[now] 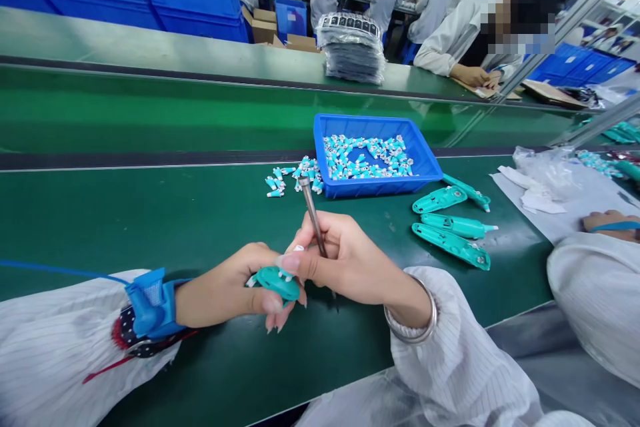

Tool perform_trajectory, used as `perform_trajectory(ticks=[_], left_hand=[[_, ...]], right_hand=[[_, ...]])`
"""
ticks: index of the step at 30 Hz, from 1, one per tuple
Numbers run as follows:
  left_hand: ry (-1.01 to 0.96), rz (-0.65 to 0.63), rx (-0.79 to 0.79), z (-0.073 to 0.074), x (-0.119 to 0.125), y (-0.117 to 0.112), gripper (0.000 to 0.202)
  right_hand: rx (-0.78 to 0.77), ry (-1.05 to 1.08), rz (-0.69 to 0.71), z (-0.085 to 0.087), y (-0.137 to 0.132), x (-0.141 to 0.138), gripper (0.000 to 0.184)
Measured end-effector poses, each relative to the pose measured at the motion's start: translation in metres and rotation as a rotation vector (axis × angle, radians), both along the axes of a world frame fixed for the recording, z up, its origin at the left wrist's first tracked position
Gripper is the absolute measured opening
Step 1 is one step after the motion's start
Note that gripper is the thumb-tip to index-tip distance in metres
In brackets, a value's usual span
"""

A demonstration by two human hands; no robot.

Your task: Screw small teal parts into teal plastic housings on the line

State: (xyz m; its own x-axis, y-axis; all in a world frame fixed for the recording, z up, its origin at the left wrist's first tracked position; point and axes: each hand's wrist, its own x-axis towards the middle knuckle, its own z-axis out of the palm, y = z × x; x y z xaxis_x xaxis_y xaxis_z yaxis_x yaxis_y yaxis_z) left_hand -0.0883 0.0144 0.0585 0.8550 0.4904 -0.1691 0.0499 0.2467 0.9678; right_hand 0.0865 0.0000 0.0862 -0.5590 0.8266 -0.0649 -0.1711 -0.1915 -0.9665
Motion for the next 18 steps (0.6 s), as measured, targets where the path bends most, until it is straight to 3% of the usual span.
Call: perform_trajectory(ticks=[12,18], left_hand=[[-0.043,0.147,0.024,-0.007,0.004,-0.011,0.039],[0.034,0.237,-0.183,-0.022,0.017,-0.01,0.05]], right_hand=[[-0.029,0.229,-0.058,-0.027,-0.005,-0.007,0.025],[-0.309,0.099,-0.23,-0.042,-0.008,-0.006,0.036]])
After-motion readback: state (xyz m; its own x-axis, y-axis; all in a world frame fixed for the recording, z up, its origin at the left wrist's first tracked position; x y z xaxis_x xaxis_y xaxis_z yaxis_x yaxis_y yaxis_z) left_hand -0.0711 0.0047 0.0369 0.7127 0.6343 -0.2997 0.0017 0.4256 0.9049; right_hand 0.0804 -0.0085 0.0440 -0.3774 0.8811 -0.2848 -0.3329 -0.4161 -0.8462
